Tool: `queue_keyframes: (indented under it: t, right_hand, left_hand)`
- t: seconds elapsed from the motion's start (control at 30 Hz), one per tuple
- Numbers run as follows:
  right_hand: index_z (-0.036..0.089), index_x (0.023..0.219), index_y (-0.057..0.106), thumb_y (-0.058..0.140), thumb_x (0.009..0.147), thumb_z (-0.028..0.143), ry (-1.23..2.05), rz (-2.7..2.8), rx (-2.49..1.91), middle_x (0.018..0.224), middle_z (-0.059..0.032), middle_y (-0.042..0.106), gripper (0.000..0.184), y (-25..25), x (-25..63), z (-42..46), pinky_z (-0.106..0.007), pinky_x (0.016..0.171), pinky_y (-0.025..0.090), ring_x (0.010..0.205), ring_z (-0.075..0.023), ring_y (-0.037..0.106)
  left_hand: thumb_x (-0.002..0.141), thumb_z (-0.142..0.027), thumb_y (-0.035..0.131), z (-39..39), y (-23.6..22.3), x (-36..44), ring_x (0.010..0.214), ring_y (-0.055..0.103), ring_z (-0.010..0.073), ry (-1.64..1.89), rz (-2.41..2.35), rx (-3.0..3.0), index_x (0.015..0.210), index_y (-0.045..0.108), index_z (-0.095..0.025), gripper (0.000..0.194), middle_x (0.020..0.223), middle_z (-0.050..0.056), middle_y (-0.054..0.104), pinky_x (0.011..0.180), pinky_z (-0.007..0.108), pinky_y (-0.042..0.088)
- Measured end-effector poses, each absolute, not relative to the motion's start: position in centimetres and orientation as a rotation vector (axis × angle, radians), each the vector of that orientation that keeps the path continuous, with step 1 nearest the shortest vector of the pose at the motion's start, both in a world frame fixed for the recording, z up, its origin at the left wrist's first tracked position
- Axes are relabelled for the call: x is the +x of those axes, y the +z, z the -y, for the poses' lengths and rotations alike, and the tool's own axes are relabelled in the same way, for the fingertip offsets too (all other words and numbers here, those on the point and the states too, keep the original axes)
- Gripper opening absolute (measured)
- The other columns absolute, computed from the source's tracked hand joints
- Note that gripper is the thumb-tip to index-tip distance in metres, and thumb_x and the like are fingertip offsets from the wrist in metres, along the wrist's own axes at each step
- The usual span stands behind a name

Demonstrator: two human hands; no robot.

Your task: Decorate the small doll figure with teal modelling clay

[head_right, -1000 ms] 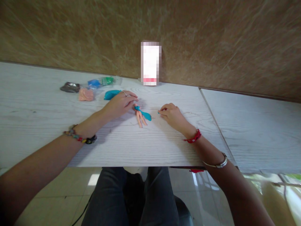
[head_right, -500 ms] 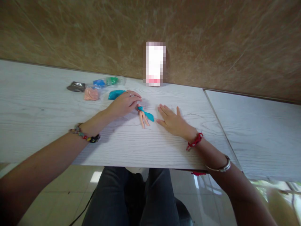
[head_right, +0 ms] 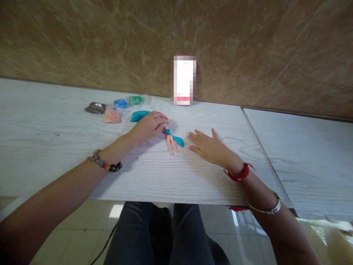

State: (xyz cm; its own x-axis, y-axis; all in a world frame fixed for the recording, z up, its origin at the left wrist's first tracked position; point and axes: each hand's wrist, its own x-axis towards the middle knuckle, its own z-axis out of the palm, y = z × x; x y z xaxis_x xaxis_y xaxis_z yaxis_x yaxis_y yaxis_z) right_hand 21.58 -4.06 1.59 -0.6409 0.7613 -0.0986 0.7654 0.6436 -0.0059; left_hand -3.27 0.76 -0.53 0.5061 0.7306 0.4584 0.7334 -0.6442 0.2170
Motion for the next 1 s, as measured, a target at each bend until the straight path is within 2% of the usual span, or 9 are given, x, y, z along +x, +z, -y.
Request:
queue_keyframes:
  t: [0.1, 0.2, 0.4, 0.6, 0.77, 0.9, 1.0]
  right_hand:
    - [0.017, 0.133, 0.044, 0.025, 0.094, 0.034, 0.067, -2.811, 1.435, 0.143, -0.0103, 0.04, 0.046, 1.4, 21.0, 3.9, -0.062, 0.103, 0.025, 0.133, -0.0256, 0.033]
    - [0.013, 0.129, 0.048, 0.024, 0.094, 0.027, 0.22, -2.857, 1.512, 0.137, -0.014, 0.046, 0.045, 1.0, 20.4, 3.6, -0.055, 0.104, 0.029, 0.129, -0.0241, 0.039]
    - [0.014, 0.128, 0.048, 0.023, 0.095, 0.027, 0.261, -2.827, 1.418, 0.137, -0.0125, 0.047, 0.044, 0.4, 20.0, 3.8, -0.052, 0.1, 0.035, 0.127, -0.0241, 0.041]
    - [0.014, 0.132, 0.044, 0.024, 0.094, 0.026, 0.354, -2.836, 1.37, 0.139, -0.0114, 0.044, 0.045, 0.6, 19.8, 4.8, -0.061, 0.102, 0.025, 0.128, -0.0271, 0.039]
    - [0.018, 0.132, 0.045, 0.027, 0.091, 0.021, 0.319, -2.843, 1.363, 0.138, -0.0076, 0.046, 0.045, 0.9, 19.9, 4.9, -0.062, 0.103, 0.023, 0.128, -0.0265, 0.04]
    - [0.016, 0.134, 0.042, 0.024, 0.092, 0.022, 0.293, -2.85, 1.375, 0.14, -0.0078, 0.043, 0.046, 1.0, 19.9, 5.0, -0.064, 0.101, 0.024, 0.129, -0.0272, 0.038]
    - [0.019, 0.131, 0.047, 0.027, 0.091, 0.022, 0.309, -2.871, 1.344, 0.139, -0.007, 0.046, 0.045, 1.1, 19.8, 5.3, -0.065, 0.103, 0.02, 0.128, -0.0273, 0.04]
  left_hand:
    - [0.084, -0.009, 0.042, -0.8, -0.6, -3.3, 0.096, 0.055, 0.0176, -0.82, 1.287, -2.721, 0.091, 0.064, -0.013, 0.024, 0.099, 0.008, 0.064, 0.087, 0.034, 0.046]
    - [0.084, -0.009, 0.042, -0.8, -0.6, -3.3, 0.096, 0.055, 0.0177, -0.812, 1.26, -2.715, 0.09, 0.065, -0.014, 0.024, 0.099, 0.008, 0.064, 0.087, 0.035, 0.047]
    - [0.082, -0.008, 0.045, -0.6, -0.3, -3.0, 0.096, 0.055, 0.0176, -0.775, 1.262, -2.714, 0.088, 0.065, -0.014, 0.022, 0.099, 0.007, 0.064, 0.087, 0.034, 0.047]
    - [0.082, -0.008, 0.044, -0.4, -0.1, -2.9, 0.094, 0.056, 0.0188, -0.749, 1.259, -2.735, 0.087, 0.065, -0.012, 0.022, 0.097, 0.009, 0.065, 0.087, 0.036, 0.047]
    - [0.082, -0.009, 0.043, -0.5, -0.3, -2.9, 0.094, 0.056, 0.0182, -0.765, 1.242, -2.709, 0.087, 0.065, -0.013, 0.023, 0.097, 0.008, 0.065, 0.085, 0.034, 0.047]
    - [0.082, -0.009, 0.043, -0.5, -0.3, -3.0, 0.094, 0.056, 0.0181, -0.755, 1.23, -2.716, 0.088, 0.065, -0.014, 0.023, 0.096, 0.008, 0.065, 0.085, 0.033, 0.047]
    - [0.082, -0.009, 0.042, -0.6, -0.4, -3.0, 0.094, 0.056, 0.0181, -0.768, 1.262, -2.714, 0.089, 0.065, -0.014, 0.024, 0.096, 0.008, 0.065, 0.086, 0.034, 0.047]
